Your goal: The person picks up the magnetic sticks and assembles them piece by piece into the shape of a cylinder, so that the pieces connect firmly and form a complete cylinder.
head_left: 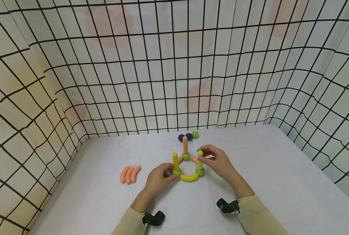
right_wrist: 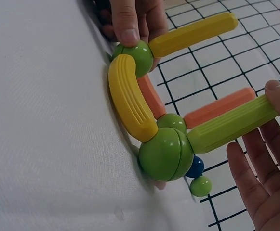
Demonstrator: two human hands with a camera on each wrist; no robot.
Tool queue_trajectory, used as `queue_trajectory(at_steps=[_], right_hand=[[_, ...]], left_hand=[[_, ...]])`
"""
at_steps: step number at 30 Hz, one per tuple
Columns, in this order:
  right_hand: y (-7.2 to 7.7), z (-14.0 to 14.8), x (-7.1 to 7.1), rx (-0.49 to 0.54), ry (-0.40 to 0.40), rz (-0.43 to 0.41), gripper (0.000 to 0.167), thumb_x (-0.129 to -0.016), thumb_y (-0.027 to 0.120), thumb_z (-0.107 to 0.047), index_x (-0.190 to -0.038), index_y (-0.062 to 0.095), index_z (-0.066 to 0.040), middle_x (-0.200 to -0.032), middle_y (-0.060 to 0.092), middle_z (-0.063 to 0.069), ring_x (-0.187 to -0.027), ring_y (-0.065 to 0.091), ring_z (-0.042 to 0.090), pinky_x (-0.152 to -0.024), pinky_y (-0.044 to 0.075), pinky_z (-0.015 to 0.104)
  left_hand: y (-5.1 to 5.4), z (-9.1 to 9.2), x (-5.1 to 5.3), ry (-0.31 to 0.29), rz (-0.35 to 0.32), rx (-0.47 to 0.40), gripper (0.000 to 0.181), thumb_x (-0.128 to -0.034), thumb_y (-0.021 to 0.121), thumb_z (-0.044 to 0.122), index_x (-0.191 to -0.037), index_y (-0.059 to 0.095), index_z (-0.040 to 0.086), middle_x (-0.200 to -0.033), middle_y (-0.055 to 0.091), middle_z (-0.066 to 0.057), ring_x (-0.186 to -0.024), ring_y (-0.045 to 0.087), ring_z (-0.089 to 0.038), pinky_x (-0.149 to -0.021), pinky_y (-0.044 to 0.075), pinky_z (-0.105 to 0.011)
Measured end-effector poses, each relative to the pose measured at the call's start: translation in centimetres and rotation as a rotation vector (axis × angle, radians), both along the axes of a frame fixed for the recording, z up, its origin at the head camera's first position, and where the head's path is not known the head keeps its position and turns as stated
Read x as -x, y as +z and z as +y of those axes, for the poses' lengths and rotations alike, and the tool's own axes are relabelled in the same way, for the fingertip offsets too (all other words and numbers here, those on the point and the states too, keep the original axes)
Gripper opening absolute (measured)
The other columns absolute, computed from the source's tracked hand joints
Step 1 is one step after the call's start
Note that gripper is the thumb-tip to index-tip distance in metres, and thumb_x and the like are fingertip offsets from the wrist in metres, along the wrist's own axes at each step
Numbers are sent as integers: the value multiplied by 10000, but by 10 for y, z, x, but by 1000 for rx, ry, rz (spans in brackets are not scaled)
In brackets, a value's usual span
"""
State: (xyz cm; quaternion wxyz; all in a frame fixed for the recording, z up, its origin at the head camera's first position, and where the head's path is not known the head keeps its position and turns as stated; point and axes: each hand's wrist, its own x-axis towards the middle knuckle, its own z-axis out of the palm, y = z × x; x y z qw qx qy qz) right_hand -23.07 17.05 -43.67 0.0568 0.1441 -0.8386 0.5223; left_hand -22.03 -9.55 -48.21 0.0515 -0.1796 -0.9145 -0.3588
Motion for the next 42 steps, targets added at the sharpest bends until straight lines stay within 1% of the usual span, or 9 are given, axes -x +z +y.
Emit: queue_trajectory(at_steps=[5,11,13,19,23,27,32,39,42], right_hand=[[0,-1,-1,-3,4,4,301,-921,728,-202,-1202,654,-122,-1141,693,42,-1020,637,211,-860,536,242],[-1,-1,-2,-37,-15,-10,313,-917,733,-215,-1216,651,-171,-1132,687,25,-1030,624,198,-846,539,229],[-2,0,-2,-59,-18,-13,334,-916,733,-214,-1235,645,-167,-1133,684,25,-1039,621,197,-850,537,233],[-6,5,-2,-104,-1,-17,384,-907,741,-204,-1266,630,-127,-1155,680,49,-1044,631,209,-866,541,277],[-14,11,-1,-156,30,-29,415,-885,766,-213,-1261,623,-111,-1168,658,59,-1009,618,201,-857,533,298],[-24,15,1,-227,73,-45,386,-863,791,-221,-1202,638,-119,-1150,618,63,-953,585,175,-817,510,278],[-32,15,2,-307,79,-41,367,-843,808,-274,-1158,656,-161,-1065,584,38,-875,526,142,-732,461,240],[-34,12,0,-337,70,-33,252,-840,807,-291,-1023,666,-191,-1000,577,17,-820,502,142,-676,425,238],[-35,11,0,-352,69,-32,226,-841,806,-289,-1000,666,-209,-980,570,-1,-810,500,137,-668,420,232]], left_hand=[[1,0,-1,1,-11,1,374,-859,783,353,-1192,698,205,-941,651,46,-707,472,-54,-605,359,-197],[2,0,0,0,-14,1,370,-861,783,350,-1191,698,206,-945,653,42,-715,477,-61,-611,361,-199],[1,0,0,0,-13,4,369,-860,783,352,-1189,698,208,-943,652,46,-715,477,-61,-611,361,-199],[1,-1,1,0,-9,6,371,-861,782,355,-1192,698,211,-949,654,50,-714,477,-58,-610,360,-196],[0,-1,1,0,0,3,375,-857,785,351,-1192,699,207,-956,660,46,-704,473,-50,-601,359,-195],[-1,0,0,0,11,-3,369,-853,790,346,-1184,701,208,-967,673,43,-692,475,-35,-595,369,-194],[1,0,-1,-3,13,-8,372,-856,786,351,-1189,700,208,-982,679,48,-694,480,-31,-599,378,-193],[0,0,0,-3,7,-19,400,-858,785,355,-1220,679,221,-998,684,44,-710,499,-36,-613,393,-199],[-1,0,0,-1,2,-27,419,-859,783,359,-1239,663,231,-1014,692,39,-723,518,-33,-623,406,-203]])
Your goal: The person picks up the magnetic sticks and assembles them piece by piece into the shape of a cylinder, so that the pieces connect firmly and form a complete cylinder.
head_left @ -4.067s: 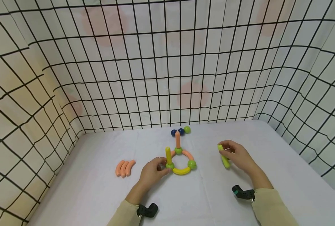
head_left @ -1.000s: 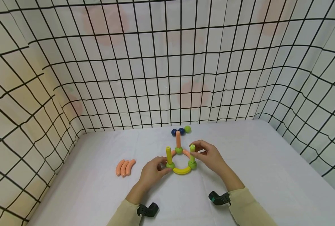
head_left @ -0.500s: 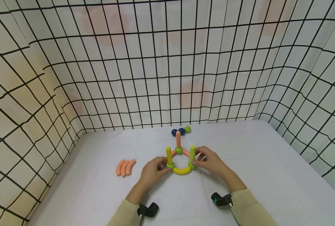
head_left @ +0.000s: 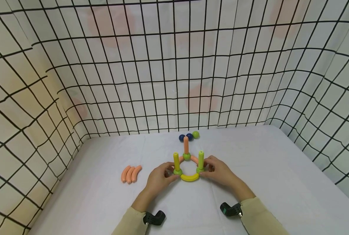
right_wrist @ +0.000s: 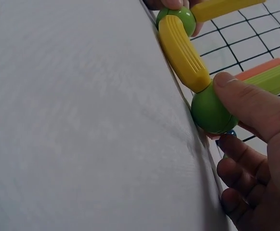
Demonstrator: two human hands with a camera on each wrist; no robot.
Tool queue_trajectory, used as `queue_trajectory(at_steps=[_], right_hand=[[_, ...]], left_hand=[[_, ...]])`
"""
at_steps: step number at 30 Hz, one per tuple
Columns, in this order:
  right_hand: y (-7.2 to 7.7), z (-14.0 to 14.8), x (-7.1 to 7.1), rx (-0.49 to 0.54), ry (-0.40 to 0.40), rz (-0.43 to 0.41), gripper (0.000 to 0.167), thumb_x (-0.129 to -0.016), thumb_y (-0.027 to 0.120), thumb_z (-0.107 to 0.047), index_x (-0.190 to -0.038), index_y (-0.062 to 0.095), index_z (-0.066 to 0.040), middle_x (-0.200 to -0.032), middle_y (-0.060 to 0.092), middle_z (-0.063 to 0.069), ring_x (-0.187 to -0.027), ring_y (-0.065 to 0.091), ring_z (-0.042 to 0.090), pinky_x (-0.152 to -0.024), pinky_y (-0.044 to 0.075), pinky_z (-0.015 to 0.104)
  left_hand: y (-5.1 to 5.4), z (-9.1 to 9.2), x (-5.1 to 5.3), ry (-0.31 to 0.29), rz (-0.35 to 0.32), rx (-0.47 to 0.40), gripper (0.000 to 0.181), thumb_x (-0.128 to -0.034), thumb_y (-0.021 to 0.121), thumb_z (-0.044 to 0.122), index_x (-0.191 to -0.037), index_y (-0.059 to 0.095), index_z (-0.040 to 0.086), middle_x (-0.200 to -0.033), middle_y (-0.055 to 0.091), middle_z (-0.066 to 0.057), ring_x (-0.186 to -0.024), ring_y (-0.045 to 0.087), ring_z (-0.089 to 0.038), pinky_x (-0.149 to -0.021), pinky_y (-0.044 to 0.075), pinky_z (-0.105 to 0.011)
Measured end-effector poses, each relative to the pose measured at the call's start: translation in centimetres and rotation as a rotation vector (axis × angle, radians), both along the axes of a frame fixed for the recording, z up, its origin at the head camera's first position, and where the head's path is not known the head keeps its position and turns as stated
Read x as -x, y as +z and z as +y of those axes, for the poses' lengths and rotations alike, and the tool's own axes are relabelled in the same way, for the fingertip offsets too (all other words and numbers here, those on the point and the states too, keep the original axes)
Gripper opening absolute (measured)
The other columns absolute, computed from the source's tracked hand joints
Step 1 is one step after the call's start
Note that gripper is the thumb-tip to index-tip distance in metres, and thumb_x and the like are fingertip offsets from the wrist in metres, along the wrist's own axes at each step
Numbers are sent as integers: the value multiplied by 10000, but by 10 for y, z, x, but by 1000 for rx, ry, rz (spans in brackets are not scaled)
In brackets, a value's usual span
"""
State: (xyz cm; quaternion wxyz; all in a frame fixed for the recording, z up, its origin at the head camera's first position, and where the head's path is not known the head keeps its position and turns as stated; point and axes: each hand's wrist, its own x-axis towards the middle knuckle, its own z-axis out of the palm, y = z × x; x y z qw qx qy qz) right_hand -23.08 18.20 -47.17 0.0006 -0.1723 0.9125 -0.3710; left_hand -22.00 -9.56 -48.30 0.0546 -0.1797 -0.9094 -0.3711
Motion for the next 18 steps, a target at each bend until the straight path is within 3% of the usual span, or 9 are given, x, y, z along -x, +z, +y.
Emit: queue_trajectory(at_steps=[10,18], right_hand=[[0,6,-1,-25,5,18,224,-846,801,-292,-991,659,-198,-950,569,-21,-803,507,135,-665,427,237],[-1,17,-6,-56,-22,50,242,-852,794,-323,-1006,647,-208,-1000,575,-3,-810,505,126,-667,424,229]], left_hand=[[0,1,1,-4,-28,-33,492,-853,790,366,-1275,576,234,-987,696,87,-708,524,-25,-624,413,-202],[1,1,2,-9,-33,-41,449,-868,781,322,-1254,575,218,-981,696,80,-702,514,-28,-626,399,-207]])
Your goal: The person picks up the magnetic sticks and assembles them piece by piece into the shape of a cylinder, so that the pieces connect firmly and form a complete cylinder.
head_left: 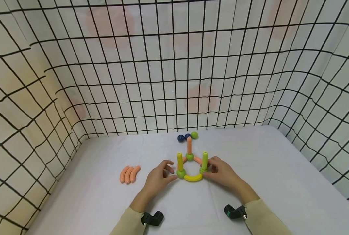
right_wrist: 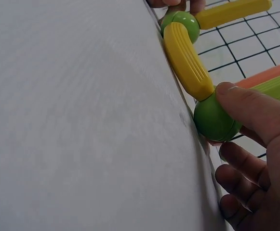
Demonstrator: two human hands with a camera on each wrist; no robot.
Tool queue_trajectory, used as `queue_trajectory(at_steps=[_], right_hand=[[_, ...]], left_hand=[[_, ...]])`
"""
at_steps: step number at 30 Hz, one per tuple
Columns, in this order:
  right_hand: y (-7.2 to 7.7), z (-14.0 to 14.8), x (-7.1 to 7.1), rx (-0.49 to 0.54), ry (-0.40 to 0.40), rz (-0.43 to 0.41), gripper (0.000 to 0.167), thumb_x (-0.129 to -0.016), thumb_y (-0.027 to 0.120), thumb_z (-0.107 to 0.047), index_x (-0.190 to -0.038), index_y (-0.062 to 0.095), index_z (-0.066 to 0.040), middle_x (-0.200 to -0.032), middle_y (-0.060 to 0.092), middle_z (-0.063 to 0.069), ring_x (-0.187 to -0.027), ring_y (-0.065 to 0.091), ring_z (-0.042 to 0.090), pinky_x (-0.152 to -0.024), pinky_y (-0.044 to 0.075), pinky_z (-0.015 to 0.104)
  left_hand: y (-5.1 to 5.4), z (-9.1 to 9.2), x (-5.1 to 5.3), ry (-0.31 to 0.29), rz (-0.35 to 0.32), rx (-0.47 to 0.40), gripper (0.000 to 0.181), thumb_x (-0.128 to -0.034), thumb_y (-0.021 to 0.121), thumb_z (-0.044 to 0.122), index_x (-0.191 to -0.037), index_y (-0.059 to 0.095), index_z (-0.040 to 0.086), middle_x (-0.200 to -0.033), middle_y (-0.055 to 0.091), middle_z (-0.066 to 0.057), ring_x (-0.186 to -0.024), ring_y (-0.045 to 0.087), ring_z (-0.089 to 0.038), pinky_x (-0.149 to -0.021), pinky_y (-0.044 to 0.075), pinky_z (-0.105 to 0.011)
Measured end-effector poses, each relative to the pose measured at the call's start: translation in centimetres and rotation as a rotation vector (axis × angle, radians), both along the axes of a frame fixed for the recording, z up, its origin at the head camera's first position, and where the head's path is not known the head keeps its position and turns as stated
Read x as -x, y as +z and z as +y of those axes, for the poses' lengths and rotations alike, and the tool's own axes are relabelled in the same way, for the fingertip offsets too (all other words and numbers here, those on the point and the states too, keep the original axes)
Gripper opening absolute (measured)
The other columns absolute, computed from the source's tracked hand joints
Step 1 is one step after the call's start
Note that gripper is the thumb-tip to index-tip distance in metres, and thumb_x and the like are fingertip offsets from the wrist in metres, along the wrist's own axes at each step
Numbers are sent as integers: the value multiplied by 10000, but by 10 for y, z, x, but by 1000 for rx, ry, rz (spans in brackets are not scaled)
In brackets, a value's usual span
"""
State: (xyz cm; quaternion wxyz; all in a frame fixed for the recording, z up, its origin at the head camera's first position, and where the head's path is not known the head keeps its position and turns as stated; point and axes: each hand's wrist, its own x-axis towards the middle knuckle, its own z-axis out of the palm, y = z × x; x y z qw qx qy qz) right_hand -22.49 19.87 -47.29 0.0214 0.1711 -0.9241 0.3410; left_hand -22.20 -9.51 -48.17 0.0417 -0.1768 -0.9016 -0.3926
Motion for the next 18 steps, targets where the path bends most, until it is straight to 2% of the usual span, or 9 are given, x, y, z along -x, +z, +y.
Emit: queue_trajectory(at_steps=[4,9,18], right_hand=[[-2,5,-3,-11,-26,41,252,-852,793,-321,-1029,653,-209,-1076,571,2,-866,526,123,-704,450,242],[-8,11,-5,-12,-61,61,356,-854,792,-329,-1158,668,-192,-1179,561,-5,-974,561,134,-813,497,326],[-20,15,-4,-2,-61,116,412,-863,782,-349,-1216,657,-178,-1231,581,-2,-1034,593,145,-898,525,413]], left_hand=[[1,-1,1,7,-22,-21,398,-897,750,312,-1245,585,211,-988,688,71,-701,523,-33,-618,402,-207],[4,0,2,13,-69,-40,349,-930,708,338,-1235,597,209,-1000,677,67,-717,545,-43,-617,428,-206],[14,3,10,27,-120,-94,280,-945,693,276,-1188,634,149,-1098,661,-24,-800,577,-112,-654,476,-245]])
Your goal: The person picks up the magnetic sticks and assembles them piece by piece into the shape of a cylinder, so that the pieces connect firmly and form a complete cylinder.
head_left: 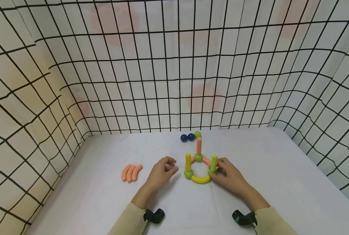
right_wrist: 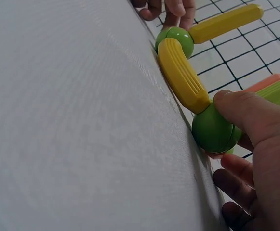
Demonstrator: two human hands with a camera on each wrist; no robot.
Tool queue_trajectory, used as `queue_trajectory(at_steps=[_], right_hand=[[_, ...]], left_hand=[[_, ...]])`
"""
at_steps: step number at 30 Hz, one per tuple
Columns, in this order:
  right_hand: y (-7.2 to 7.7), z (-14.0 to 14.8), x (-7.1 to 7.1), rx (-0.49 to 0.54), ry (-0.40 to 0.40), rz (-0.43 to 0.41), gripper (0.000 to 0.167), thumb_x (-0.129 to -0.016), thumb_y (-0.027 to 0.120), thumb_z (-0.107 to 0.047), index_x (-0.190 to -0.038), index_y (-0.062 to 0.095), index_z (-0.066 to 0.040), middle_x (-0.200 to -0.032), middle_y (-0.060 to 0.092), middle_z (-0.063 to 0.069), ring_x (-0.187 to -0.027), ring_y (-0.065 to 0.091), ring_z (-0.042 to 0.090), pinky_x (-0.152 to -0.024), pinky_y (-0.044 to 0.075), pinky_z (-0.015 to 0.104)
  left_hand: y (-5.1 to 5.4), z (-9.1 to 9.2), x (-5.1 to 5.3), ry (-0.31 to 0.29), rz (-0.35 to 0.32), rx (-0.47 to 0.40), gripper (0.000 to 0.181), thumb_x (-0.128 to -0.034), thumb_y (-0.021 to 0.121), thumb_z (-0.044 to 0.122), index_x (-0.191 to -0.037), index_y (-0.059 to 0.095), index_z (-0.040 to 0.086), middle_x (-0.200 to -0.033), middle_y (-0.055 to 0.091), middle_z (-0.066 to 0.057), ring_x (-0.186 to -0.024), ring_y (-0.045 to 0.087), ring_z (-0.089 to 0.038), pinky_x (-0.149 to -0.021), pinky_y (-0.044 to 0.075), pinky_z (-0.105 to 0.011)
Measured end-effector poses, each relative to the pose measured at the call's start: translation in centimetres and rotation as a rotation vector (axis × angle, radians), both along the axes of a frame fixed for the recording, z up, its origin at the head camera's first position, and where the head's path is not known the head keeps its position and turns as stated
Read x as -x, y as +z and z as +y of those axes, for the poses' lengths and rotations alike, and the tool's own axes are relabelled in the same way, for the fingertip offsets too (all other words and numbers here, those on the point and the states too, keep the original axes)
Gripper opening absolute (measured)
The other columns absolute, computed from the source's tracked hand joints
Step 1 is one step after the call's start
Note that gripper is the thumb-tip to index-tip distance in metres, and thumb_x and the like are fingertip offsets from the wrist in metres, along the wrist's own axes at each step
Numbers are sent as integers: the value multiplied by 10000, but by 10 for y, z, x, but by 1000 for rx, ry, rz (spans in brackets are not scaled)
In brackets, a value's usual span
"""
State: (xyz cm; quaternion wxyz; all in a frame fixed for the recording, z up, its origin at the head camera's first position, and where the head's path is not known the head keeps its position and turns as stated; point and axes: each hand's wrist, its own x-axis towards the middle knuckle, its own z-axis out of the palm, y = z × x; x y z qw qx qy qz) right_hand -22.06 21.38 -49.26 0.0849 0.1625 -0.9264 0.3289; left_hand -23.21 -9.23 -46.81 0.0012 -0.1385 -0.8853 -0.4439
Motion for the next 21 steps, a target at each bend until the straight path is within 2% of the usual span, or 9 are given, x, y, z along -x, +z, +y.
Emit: queue_trajectory(at_steps=[5,9,21], right_hand=[[-3,3,-2,-6,5,21,399,-868,777,-347,-1209,656,-178,-1238,582,-5,-1049,602,149,-915,531,423],[-5,5,-2,2,16,34,388,-865,783,-340,-1196,660,-179,-1237,580,-16,-1048,605,144,-917,535,421],[-5,4,2,9,46,73,416,-845,801,-272,-1214,654,-148,-1230,584,-16,-1046,608,141,-914,535,382]], left_hand=[[4,10,11,18,0,-5,269,-940,698,234,-1182,635,136,-1124,645,-59,-853,576,-139,-695,488,-266],[5,19,24,47,-17,-21,288,-944,691,223,-1205,630,118,-1134,633,-55,-907,578,-161,-754,488,-290],[5,43,79,194,-27,-188,340,-927,701,185,-1249,617,113,-1190,622,-96,-1060,608,-243,-902,525,-381]])
